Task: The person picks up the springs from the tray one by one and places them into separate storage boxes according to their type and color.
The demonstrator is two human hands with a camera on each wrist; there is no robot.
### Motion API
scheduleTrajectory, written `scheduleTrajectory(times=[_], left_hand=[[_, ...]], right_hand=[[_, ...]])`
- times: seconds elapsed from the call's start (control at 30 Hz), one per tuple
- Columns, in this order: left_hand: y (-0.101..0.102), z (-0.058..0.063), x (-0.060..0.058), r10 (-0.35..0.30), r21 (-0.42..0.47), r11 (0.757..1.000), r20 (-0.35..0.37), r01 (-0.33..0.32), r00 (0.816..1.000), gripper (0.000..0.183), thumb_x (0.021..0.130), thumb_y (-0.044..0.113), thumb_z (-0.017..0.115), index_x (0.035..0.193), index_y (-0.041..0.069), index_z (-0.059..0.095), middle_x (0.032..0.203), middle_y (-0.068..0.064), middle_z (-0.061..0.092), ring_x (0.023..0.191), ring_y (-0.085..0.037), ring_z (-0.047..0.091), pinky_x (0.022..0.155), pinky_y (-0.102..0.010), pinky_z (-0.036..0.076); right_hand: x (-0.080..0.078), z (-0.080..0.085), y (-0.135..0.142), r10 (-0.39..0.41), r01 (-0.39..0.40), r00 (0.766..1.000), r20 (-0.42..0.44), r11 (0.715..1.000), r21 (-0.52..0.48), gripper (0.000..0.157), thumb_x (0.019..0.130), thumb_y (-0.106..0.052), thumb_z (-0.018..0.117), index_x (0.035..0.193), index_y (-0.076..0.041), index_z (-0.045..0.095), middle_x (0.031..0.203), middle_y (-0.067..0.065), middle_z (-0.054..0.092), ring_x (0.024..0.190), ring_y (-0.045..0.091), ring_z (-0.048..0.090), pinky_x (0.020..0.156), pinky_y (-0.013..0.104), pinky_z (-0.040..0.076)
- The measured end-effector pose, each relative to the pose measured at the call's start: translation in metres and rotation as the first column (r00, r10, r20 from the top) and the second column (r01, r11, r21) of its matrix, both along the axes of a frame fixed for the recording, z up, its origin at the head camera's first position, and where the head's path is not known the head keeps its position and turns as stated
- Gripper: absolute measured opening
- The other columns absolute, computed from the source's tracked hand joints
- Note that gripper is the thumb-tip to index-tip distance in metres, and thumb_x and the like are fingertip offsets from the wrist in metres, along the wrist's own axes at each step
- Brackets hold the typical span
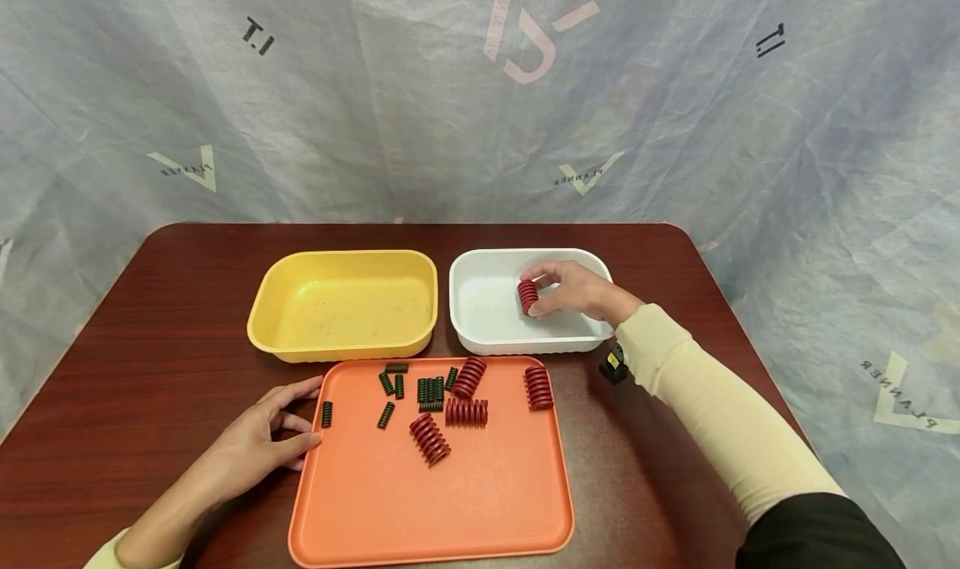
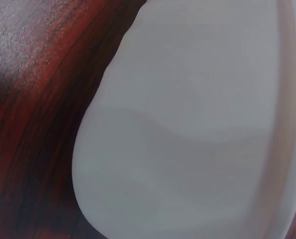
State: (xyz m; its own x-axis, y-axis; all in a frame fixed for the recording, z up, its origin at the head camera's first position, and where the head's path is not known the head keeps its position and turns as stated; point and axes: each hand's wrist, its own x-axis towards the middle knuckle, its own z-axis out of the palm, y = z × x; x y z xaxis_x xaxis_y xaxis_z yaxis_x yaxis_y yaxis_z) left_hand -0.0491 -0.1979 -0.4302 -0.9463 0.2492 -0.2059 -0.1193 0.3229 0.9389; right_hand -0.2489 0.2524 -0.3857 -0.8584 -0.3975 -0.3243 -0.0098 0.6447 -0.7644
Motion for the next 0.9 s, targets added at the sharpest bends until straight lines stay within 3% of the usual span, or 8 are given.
scheduleTrajectory(times=[0.27,0.53,0.9], left_hand=[[0.005,-0.001,-0.003,-0.017,0.004,1.0,0.013,0.017,1.0,0.072,0.092,-0.003,0.074,0.155,-0.001,0.039,0.147,-0.022,0.039,0.098,-0.024,0.066,0.06,-0.036,0.063],[0.006,-0.002,-0.004,-0.017,-0.03,0.999,0.017,0.018,1.0,0.074,0.093,0.0,0.076,0.156,0.0,0.038,0.149,-0.021,0.038,0.1,-0.024,0.066,0.061,-0.034,0.063],[0.001,-0.002,-0.002,-0.01,-0.044,0.999,0.03,0.011,1.0,0.074,0.093,-0.001,0.075,0.157,0.003,0.038,0.149,-0.021,0.036,0.101,-0.022,0.066,0.063,-0.035,0.064]], right_hand=[[0.003,0.002,0.007,-0.023,0.022,0.999,0.041,0.999,0.031,0.06,0.085,-0.01,0.086,0.14,-0.006,0.061,0.137,0.02,0.059,0.132,0.038,0.048,0.106,0.046,0.044],[-0.002,0.003,0.006,-0.012,0.008,0.997,0.074,0.999,0.052,0.058,0.087,-0.01,0.084,0.14,-0.006,0.06,0.136,0.02,0.058,0.121,0.032,0.055,0.089,0.033,0.059],[-0.015,0.006,-0.004,-0.025,0.02,0.986,0.162,0.999,0.035,0.057,0.086,0.0,0.081,0.139,-0.004,0.059,0.136,0.022,0.056,0.105,0.024,0.065,0.087,0.037,0.062]])
